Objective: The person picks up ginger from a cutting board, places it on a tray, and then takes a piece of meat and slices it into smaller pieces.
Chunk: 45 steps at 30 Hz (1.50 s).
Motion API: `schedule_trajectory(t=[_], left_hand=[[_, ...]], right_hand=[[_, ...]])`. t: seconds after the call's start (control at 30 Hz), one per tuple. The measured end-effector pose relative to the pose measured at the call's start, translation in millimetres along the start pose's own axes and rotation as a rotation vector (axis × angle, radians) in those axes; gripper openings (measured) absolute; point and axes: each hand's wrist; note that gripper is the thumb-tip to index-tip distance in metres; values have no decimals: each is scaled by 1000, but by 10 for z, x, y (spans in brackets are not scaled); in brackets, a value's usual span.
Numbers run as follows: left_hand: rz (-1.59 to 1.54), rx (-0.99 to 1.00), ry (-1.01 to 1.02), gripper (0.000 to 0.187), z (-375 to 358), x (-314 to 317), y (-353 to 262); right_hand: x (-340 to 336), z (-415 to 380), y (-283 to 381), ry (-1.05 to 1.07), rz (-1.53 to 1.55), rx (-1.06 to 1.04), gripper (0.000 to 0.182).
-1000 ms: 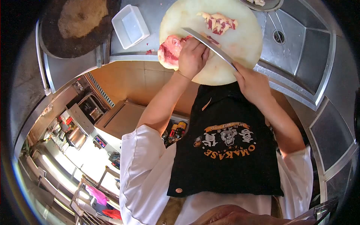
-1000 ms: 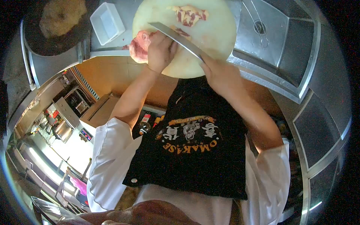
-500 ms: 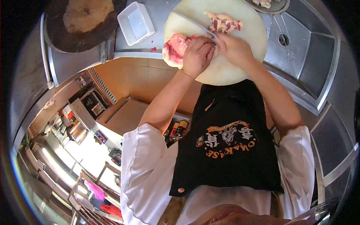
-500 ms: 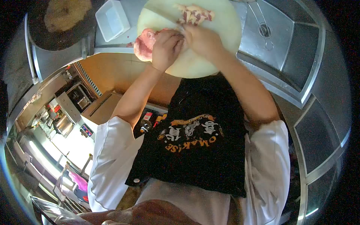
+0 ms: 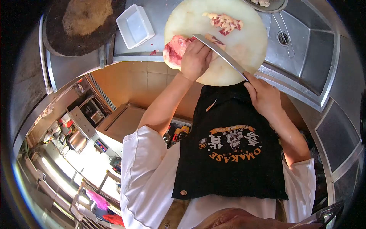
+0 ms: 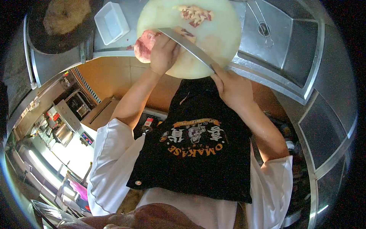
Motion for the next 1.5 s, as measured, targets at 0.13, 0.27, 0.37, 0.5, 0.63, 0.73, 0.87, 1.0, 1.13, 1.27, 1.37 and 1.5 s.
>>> schedule_trajectory(t=[0.13, 0.27, 0.37, 0.5, 0.63, 0.73, 0.87, 1.0, 1.13, 1.27, 1.37, 1.5], left_hand=[[-16, -24, 6, 24, 23, 27, 20], [-30, -12, 4, 21, 27, 2, -2], [-33, -19, 9, 19, 48, 31, 3], [-30, -22, -22, 20, 58, 58, 33], [-35, -65, 29, 18, -2, 30, 13], [-48, -32, -3, 16, 55, 57, 17], [-54, -21, -1, 15, 44, 75, 64], [-82, -20, 3, 16, 7, 87, 74], [-39, -33, -22, 20, 23, 65, 45], [-44, -44, -39, 18, 14, 46, -12], [-47, -44, -25, 19, 23, 25, -13], [-41, -47, -5, 20, 26, 33, 1]], right_hand=[[34, 559, 182, -39, 15, -56, 35], [98, 883, 206, -61, 33, -95, 36], [27, 388, 87, 43, 12, 33, 36], [139, 381, -64, -24, 20, -45, 36], [110, 957, 78, 2, 54, -74, 36], [109, 545, -106, -12, 96, -48, 35], [196, 505, -245, 77, 91, 28, 37], [146, 1641, -120, -18, 178, -139, 37], [-111, 1401, -8, -167, 216, -123, 35], [-96, 301, -8, -22, 146, -45, 35], [27, 0, -68, -82, 41, -110, 37], [68, 390, 26, 14, 40, -24, 39]])
Point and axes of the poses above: each hand's wrist, its own z-axis towards the middle knuckle, its own x-axis out of the palm, y = z × x, and after that the axes turned 13 degrees about y, right-handed
